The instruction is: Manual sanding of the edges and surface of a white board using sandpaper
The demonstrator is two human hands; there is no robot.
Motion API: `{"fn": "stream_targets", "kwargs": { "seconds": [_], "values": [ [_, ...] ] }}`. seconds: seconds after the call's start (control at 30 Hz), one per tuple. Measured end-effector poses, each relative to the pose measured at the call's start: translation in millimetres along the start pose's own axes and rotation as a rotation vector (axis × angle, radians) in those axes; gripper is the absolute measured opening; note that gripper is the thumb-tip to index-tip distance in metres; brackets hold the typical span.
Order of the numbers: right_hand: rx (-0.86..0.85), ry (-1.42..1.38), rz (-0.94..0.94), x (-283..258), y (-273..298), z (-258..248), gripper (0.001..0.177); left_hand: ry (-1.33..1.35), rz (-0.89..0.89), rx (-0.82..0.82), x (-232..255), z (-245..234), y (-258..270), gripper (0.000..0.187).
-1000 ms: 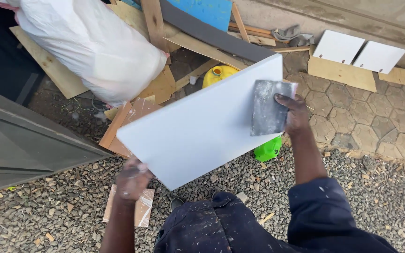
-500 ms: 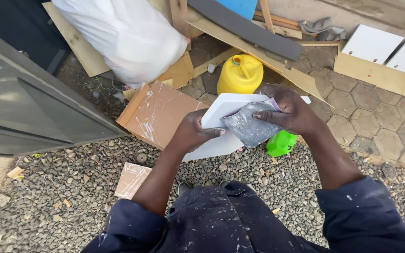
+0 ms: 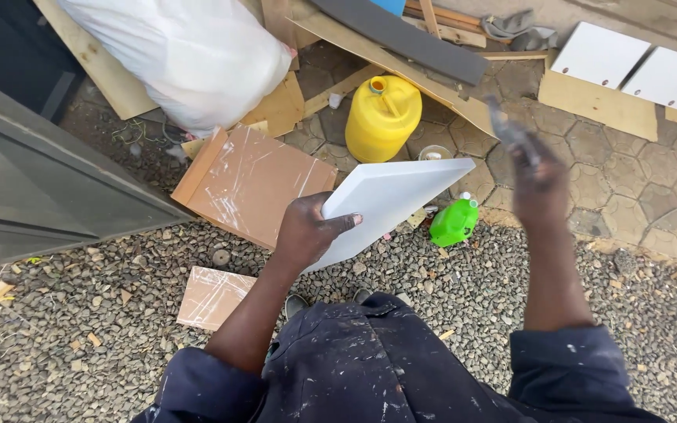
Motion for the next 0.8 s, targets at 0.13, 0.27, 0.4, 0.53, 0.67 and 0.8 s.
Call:
{"fn": "stream_targets", "kwargs": {
  "seconds": [0.13,0.27,0.4,0.53,0.67,0.8],
  "values": [
    [-0.285,0.186,-0.069,-95,51,15,0.039,0.055,-0.104,0.024,5,11,4,0.043],
    [-0.515,0.340,-0.079,-130,86,19,0.045,-0.014,-0.071,0.040,-2,23,8,0.042],
    [-0.258,0.134,-0.309,-68,76,28,0.051,-0.047,-0.006,0.040,-10,32,11,0.040],
    [-0.343,0.418,-0.259,-95,79,23,0.059,-0.194,0.138,0.016,-7,42,13,0.033],
    [-0.244,0.415,-0.387,-82,104,35,0.049,-0.185,0.140,0.010,-11,43,13,0.038],
    [0.075,0.112,-0.738,-71,114,30,0.026,-0.153,0.176,0.055,-9,38,21,0.031]
  ]
}}
Point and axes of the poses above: each hand's wrist, its own y-axis away from the middle knuckle, its own z-axis out of the palm, x = y × z, the point moved 2 cm from there along -y, towards the middle knuckle, and after that the axes turned 9 degrees about y, right-handed, at the moved point
